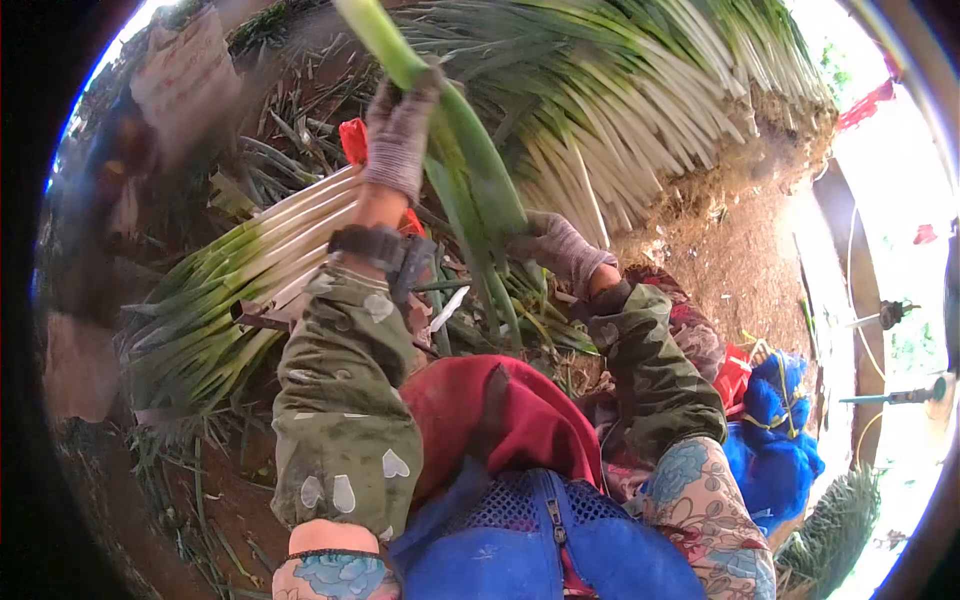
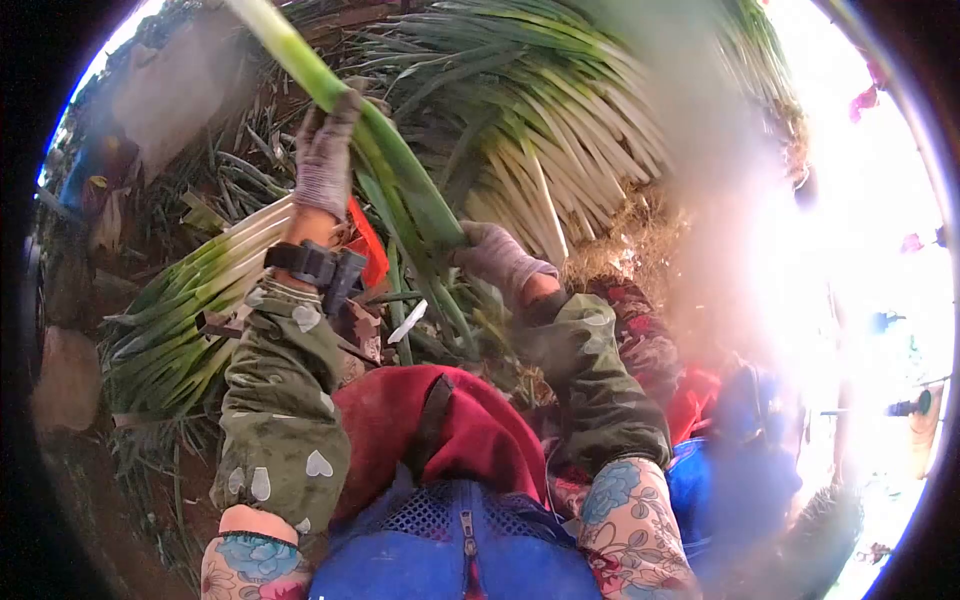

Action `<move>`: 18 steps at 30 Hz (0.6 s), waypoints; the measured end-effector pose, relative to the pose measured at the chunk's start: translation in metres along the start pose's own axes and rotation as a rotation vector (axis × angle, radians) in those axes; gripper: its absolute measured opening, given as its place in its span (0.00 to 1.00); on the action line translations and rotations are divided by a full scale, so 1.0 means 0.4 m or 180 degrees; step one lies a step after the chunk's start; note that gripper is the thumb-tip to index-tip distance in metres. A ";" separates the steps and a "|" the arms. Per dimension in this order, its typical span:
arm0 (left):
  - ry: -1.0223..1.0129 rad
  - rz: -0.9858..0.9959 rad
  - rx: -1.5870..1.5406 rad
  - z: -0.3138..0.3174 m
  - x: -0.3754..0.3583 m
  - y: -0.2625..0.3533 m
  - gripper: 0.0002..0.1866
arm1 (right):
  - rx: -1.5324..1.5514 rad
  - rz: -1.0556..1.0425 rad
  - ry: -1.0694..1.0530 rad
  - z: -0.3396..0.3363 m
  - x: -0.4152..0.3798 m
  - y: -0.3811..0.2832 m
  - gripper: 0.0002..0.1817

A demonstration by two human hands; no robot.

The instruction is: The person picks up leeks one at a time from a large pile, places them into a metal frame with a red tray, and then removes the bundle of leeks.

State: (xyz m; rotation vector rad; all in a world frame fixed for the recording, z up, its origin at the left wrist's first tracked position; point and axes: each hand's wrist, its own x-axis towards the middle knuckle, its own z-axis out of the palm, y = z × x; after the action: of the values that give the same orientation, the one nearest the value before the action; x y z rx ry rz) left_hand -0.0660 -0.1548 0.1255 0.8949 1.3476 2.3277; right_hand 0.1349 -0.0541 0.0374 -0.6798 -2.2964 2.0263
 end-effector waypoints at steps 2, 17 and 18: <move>0.0282 -0.0147 -0.0298 -0.040 0.010 0.023 0.22 | -0.0161 0.0082 0.0223 -0.005 -0.014 -0.009 0.15; 0.0996 -0.0005 -0.0795 -0.184 0.036 0.031 0.20 | 0.1649 0.0130 0.0603 0.015 -0.042 0.049 0.19; 0.1147 0.0058 -0.0791 -0.185 0.038 0.035 0.20 | 0.1838 0.0130 0.0679 0.019 -0.036 0.052 0.20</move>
State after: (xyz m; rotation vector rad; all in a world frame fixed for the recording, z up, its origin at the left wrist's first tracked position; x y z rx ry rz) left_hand -0.1252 -0.2032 0.1162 0.4292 1.1349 2.6875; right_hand 0.1523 -0.0645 0.0204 -0.8390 -1.4818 2.3297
